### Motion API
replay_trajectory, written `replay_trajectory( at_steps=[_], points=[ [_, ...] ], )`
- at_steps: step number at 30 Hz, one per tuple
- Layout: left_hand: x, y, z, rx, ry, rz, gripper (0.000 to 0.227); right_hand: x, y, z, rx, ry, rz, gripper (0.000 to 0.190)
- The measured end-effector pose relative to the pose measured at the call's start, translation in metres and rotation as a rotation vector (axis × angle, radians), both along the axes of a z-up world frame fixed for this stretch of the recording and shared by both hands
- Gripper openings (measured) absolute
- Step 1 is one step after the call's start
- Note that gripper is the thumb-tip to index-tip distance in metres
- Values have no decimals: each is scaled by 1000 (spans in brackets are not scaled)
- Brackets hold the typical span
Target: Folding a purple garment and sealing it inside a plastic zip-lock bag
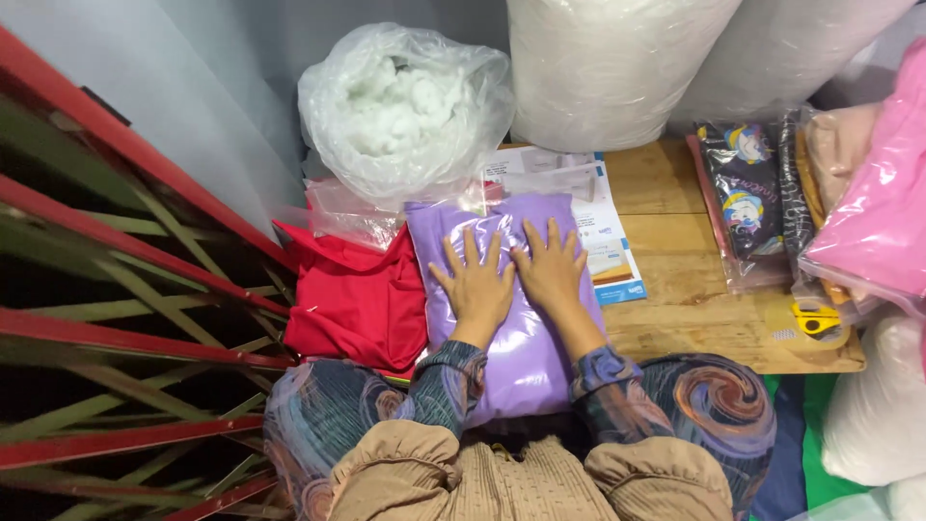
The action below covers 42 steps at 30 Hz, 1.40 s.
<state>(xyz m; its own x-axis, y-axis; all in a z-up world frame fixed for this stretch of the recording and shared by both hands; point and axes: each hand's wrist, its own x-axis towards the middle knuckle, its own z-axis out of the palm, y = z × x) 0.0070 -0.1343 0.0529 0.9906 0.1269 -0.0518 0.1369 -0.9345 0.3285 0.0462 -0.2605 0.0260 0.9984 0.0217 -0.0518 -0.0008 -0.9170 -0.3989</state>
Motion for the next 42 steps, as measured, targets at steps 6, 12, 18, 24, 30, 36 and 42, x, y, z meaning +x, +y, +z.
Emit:
replay_trajectory(
  at_steps=[6, 12, 18, 24, 30, 36, 42],
  points=[
    [-6, 13, -56, 47, -70, 25, 58, -17, 26, -21, -113, -145, 22, 57],
    [6, 9, -83, 58, -18, 27, 60, -7, 22, -67, -160, -200, -34, 59],
    [10, 7, -100, 103, -88, 16, 63, -1, 23, -83, -160, -267, -43, 60],
    [10, 14, -89, 12, -97, -23, 61, 12, 7, -75, 43, -6, 16, 64],
    [-22, 25, -33, -137, -1, -51, 67, -30, -45, -35, 210, -17, 76, 55],
    [-88, 1, -44, -42, -108, -96, 63, -98, -13, -31, -37, -44, -7, 62],
    [-92, 14, -127, 62, -476, -141, 75, -109, -1, -71, -150, -344, 26, 63]
  ],
)
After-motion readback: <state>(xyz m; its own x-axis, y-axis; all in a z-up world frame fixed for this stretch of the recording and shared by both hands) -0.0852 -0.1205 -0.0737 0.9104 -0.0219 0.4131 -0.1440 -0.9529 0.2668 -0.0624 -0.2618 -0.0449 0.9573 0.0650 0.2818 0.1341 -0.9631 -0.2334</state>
